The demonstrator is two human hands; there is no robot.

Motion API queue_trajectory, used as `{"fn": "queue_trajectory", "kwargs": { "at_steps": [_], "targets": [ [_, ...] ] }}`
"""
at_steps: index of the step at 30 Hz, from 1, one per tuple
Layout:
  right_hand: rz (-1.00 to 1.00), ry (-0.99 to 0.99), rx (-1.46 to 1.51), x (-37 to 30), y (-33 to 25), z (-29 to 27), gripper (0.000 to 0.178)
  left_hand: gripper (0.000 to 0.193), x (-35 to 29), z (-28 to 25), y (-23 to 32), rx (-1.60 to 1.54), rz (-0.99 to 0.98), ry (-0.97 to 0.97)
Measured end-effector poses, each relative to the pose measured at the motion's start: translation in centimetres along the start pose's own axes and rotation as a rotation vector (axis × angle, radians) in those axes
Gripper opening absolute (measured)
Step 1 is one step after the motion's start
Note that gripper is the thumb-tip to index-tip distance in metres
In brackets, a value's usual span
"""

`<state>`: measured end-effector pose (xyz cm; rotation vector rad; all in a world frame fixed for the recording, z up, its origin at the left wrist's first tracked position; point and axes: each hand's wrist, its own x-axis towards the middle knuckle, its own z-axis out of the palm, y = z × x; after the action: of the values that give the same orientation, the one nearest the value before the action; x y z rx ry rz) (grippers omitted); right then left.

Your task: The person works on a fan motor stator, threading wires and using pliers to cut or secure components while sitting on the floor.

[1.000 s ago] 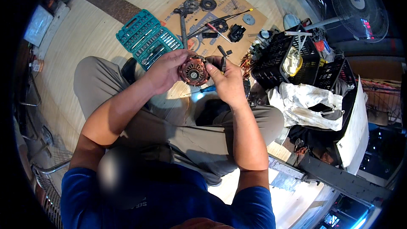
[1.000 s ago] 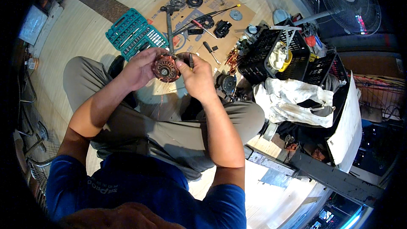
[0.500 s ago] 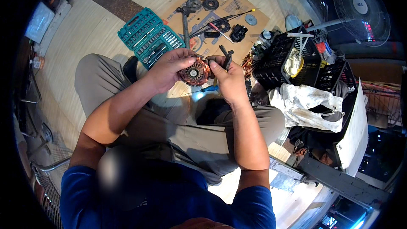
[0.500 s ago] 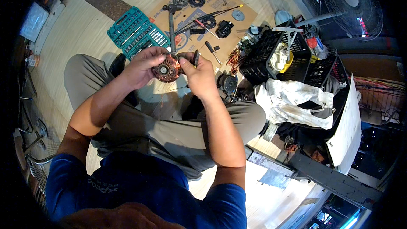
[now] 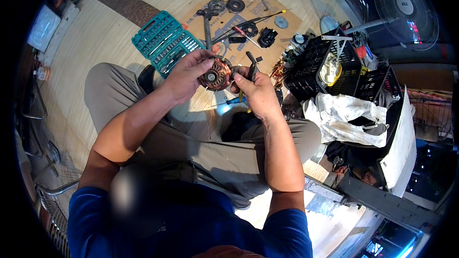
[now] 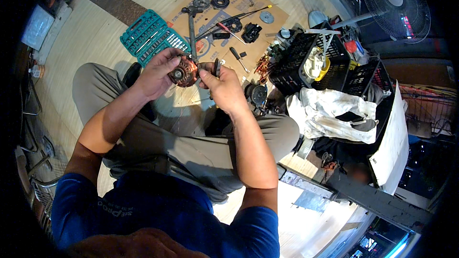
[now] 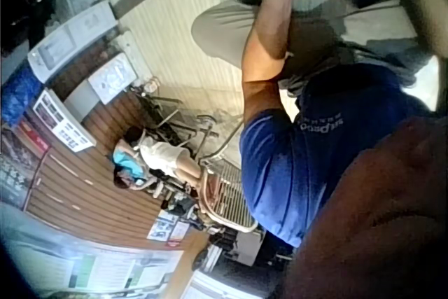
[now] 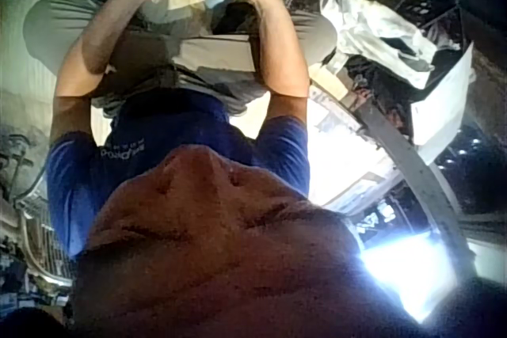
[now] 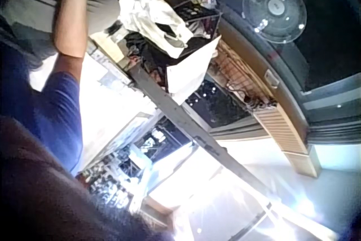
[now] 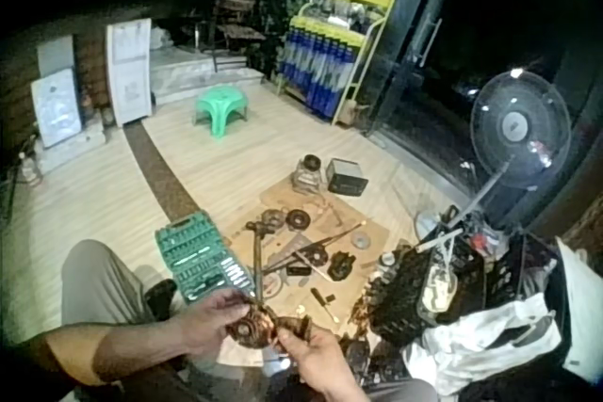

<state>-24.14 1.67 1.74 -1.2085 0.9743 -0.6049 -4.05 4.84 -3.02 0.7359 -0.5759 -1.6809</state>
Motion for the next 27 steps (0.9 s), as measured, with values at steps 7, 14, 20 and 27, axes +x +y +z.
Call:
{"fn": "queue_trajectory", "kwargs": {
  "at_steps": [7, 14, 20, 27],
  "targets": [
    [0.049, 0.003, 0.083, 0.3, 0.3, 0.1, 0.016, 0.021, -0.2, 0.9, 0.8, -0.011, -0.032, 0.026],
    [0.066, 0.065, 0.107, 0.9, 1.1, 0.1, 0.014, 0.026, -0.4, 0.7, 1.2, -0.034, -0.034, 0.025],
    [0.058, 0.041, 0.109, 0.9, 1.2, 0.0, 0.021, 0.038, -0.3, 0.8, 1.1, -0.151, -0.037, -0.054],
    [0.077, 0.061, 0.127, 0.8, 1.2, 0.3, 0.025, 0.044, -0.4, 0.6, 1.3, -0.126, -0.045, -0.098]
  ]
}}
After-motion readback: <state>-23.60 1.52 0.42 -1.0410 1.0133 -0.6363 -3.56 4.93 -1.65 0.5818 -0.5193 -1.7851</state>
